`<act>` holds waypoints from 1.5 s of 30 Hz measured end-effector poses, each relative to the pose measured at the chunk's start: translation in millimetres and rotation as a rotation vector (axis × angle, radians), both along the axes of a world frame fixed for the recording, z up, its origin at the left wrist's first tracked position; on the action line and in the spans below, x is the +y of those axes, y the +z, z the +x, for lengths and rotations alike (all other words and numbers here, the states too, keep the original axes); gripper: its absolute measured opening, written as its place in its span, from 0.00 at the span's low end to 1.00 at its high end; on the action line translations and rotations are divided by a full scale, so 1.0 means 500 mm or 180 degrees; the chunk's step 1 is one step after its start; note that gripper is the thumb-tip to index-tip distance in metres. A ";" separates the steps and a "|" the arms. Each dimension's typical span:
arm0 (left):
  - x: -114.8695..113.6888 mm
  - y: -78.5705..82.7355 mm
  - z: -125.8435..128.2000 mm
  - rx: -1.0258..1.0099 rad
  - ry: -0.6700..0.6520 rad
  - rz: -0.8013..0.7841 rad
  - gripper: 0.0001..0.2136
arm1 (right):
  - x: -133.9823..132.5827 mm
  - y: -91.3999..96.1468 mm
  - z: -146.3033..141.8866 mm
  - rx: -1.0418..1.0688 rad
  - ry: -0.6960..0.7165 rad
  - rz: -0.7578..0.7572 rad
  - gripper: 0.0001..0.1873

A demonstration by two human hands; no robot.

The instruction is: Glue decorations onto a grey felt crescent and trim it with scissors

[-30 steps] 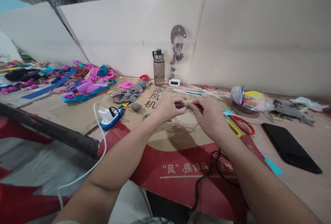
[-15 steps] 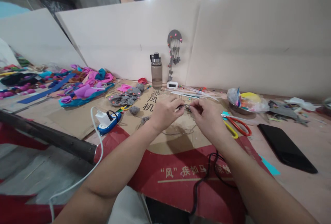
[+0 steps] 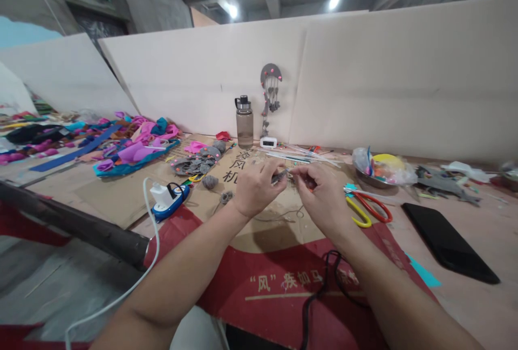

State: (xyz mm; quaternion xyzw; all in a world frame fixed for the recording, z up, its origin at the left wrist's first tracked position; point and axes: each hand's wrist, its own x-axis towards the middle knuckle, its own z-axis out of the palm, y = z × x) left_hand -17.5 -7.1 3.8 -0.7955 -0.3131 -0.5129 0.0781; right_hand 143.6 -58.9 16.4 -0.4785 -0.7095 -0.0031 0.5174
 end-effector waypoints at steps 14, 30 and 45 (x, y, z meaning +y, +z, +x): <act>0.005 0.002 0.008 -0.1467 -0.1029 -0.1439 0.04 | -0.014 0.004 -0.013 -0.0168 0.0054 0.0601 0.10; -0.007 0.012 -0.006 -0.0057 -0.0221 0.0854 0.01 | -0.022 0.011 -0.022 0.0755 0.0048 -0.0176 0.07; -0.016 0.013 -0.003 -0.0370 -0.0375 0.0516 0.04 | -0.021 0.003 -0.018 0.0017 0.0116 0.0664 0.05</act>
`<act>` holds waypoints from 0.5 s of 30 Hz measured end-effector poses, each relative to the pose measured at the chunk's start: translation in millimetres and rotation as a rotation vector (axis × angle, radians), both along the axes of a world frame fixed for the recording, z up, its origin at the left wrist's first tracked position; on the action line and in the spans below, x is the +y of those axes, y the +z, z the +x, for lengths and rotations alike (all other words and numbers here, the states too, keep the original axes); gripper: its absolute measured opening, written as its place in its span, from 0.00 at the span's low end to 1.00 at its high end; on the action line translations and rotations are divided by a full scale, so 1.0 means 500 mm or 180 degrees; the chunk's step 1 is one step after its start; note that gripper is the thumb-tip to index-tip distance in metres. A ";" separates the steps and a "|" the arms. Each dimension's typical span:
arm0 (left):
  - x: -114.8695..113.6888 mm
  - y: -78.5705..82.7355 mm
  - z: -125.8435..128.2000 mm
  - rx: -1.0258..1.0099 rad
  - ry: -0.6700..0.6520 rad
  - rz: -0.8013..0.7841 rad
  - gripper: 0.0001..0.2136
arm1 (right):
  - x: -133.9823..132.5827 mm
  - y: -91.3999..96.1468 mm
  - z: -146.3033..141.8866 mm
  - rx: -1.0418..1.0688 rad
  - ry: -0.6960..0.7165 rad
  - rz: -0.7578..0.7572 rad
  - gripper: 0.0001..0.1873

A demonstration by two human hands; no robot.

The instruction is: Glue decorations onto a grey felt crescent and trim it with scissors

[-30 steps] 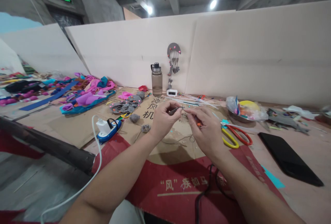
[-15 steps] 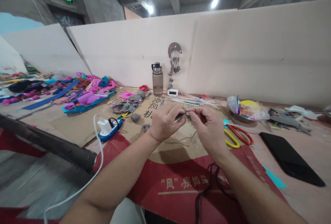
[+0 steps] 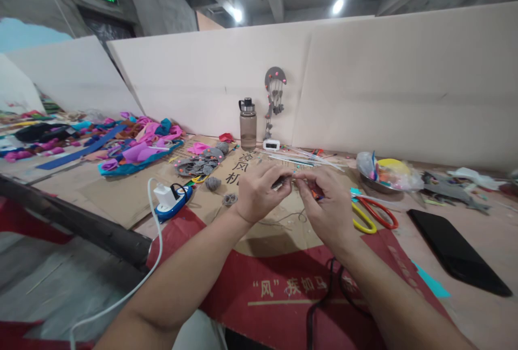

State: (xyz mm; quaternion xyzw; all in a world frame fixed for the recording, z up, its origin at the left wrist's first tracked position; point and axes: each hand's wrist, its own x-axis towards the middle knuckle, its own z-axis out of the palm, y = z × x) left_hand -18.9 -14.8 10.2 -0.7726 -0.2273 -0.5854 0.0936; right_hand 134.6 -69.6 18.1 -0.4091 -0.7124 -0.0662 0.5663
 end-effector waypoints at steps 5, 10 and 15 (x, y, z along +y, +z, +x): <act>-0.004 -0.001 0.012 -0.0672 -0.0331 -0.0750 0.05 | -0.006 0.001 -0.004 0.0041 0.0075 -0.0006 0.07; -0.009 0.000 0.022 -0.1051 -0.0842 -0.1800 0.03 | -0.007 0.004 -0.011 0.0620 0.0129 -0.0533 0.06; -0.012 -0.002 0.027 -0.1204 -0.1137 -0.2210 0.03 | 0.007 0.001 -0.021 0.1622 0.0392 -0.1219 0.09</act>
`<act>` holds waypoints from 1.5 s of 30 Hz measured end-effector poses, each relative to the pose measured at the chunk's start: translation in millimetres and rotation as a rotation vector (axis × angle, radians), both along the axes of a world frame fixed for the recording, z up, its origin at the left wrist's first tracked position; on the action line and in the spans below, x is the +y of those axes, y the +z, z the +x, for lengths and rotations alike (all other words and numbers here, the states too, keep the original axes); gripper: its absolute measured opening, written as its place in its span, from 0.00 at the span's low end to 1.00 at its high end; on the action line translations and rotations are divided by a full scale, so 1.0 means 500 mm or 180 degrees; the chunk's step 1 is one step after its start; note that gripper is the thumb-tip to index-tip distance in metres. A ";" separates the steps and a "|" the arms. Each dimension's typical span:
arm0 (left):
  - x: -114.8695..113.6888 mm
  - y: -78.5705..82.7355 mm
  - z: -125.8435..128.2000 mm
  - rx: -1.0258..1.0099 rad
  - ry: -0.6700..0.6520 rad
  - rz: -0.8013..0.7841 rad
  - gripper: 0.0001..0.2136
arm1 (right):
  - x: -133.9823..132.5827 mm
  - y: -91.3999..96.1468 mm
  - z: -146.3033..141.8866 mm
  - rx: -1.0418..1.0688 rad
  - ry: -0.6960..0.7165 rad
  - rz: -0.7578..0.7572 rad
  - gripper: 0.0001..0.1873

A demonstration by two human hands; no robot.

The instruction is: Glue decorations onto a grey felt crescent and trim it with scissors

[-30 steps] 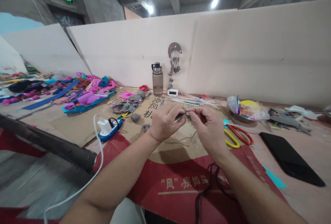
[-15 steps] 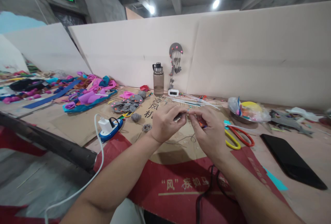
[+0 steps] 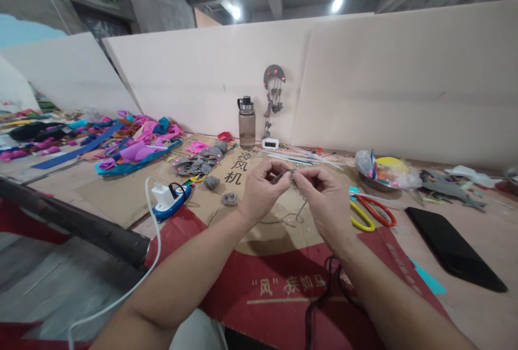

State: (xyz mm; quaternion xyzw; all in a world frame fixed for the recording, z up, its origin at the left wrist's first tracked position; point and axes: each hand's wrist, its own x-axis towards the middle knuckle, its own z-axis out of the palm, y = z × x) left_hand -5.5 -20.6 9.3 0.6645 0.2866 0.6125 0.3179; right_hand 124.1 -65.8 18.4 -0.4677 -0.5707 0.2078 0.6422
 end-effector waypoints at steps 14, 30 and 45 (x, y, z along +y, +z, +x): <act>-0.001 0.004 0.001 -0.0489 -0.0900 -0.0772 0.10 | 0.015 -0.001 -0.006 0.0907 0.0520 -0.0351 0.14; 0.025 0.017 -0.012 -0.0878 -0.1744 -0.1967 0.18 | 0.008 0.009 0.022 -0.0300 0.0341 -0.0100 0.08; 0.031 0.022 -0.032 -0.0131 -0.1973 -0.1879 0.16 | 0.018 0.014 0.046 -0.0491 0.0615 -0.0520 0.14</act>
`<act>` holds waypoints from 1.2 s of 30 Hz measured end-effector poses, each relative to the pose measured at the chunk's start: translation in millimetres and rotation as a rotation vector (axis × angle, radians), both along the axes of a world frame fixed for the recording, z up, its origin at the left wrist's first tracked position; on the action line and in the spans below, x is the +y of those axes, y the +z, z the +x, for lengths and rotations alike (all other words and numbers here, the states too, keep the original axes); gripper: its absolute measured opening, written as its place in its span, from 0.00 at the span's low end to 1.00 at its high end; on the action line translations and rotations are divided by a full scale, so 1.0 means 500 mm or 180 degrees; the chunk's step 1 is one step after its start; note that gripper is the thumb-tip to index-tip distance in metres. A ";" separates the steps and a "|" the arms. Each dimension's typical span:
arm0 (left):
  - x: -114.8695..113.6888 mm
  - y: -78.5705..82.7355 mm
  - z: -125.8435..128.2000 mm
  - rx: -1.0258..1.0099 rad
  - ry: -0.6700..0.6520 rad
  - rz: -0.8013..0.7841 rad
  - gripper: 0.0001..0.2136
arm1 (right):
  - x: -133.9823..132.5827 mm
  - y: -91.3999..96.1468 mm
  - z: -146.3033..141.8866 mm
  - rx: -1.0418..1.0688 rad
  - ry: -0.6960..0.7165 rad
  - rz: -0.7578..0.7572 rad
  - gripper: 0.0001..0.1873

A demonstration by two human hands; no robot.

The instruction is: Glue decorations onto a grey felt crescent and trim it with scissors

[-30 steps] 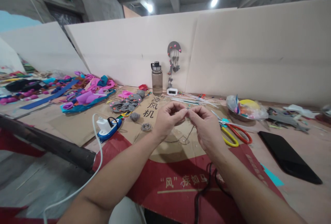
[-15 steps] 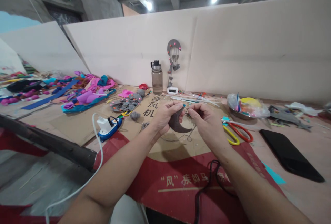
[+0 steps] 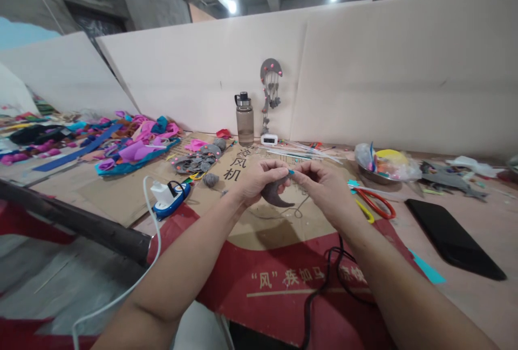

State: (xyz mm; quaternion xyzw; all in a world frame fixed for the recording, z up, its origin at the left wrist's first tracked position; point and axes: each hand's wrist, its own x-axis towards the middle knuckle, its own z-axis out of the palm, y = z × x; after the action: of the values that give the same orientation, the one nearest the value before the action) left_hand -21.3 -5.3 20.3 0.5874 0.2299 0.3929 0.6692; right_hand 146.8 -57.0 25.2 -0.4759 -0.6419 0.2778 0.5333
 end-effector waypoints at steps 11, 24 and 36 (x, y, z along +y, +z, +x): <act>-0.008 0.003 0.004 0.1419 0.1096 0.2028 0.03 | -0.007 0.015 0.015 -0.0989 -0.0242 0.0157 0.16; -0.014 -0.002 0.008 0.1107 0.1619 0.2364 0.07 | -0.022 -0.004 -0.021 -0.1366 -0.0818 0.1704 0.05; -0.022 0.003 0.012 -0.0366 0.0834 0.0675 0.12 | -0.026 -0.014 -0.036 -0.1181 -0.0843 0.2220 0.10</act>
State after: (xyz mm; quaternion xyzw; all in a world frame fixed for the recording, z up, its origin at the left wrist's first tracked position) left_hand -15.3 -16.3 21.9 0.5963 0.2231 0.5317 0.5585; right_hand 129.1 -69.9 18.4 -0.3871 -0.7159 -0.1177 0.5690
